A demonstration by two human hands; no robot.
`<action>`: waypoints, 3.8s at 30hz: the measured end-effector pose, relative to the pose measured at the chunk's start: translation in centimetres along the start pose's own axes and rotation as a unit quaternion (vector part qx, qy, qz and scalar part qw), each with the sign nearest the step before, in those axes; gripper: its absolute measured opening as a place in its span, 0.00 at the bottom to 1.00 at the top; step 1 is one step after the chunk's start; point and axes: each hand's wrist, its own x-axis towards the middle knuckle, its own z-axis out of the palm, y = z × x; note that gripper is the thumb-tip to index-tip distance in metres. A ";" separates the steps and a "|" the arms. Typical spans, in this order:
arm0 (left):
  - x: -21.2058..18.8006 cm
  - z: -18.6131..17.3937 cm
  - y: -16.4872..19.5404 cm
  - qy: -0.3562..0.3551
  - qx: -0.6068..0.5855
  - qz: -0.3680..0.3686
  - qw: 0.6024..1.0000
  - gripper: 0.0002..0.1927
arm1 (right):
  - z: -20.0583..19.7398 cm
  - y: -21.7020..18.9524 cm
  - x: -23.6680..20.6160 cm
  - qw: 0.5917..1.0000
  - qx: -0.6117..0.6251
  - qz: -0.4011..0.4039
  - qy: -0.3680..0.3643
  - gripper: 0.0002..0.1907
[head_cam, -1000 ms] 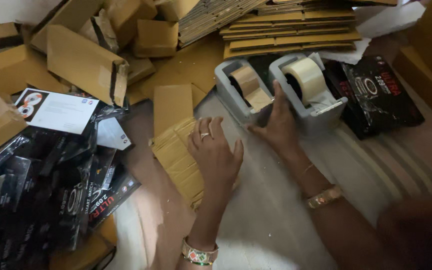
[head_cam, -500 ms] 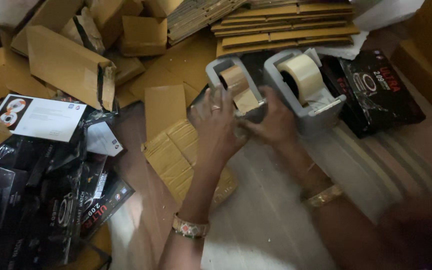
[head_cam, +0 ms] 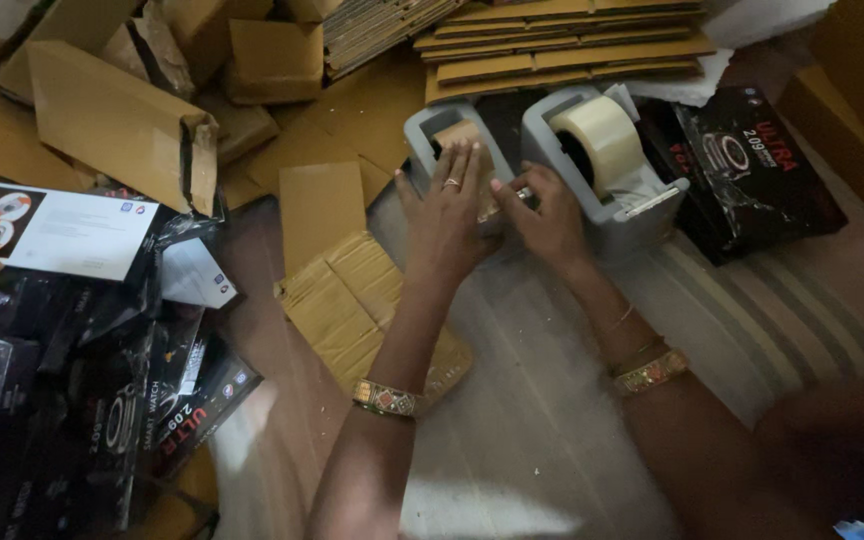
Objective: The person places smartwatch boxes into small cardboard shipping boxes, folds the flaps, and seals them with packing tape. They repeat this process for multiple units, stacking the finished packages.
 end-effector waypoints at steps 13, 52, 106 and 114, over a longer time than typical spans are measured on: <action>-0.6 -1.5 1.0 0.011 0.013 -0.030 0.999 0.57 | -0.3 -2.5 0.1 0.995 0.007 -0.053 0.088 0.08; -18.1 1.6 -10.7 -0.033 -0.755 -0.463 0.463 0.29 | -0.4 -14.0 -0.9 0.885 0.138 -0.021 -0.443 0.11; -19.3 2.6 -11.5 0.010 -0.747 -0.195 0.635 0.25 | 7.2 -11.0 -3.0 0.949 -0.071 -0.126 -0.281 0.60; -18.7 2.6 -11.4 0.052 -0.721 -0.211 0.658 0.31 | 4.7 -13.6 -2.4 0.891 -0.156 -0.094 -0.417 0.84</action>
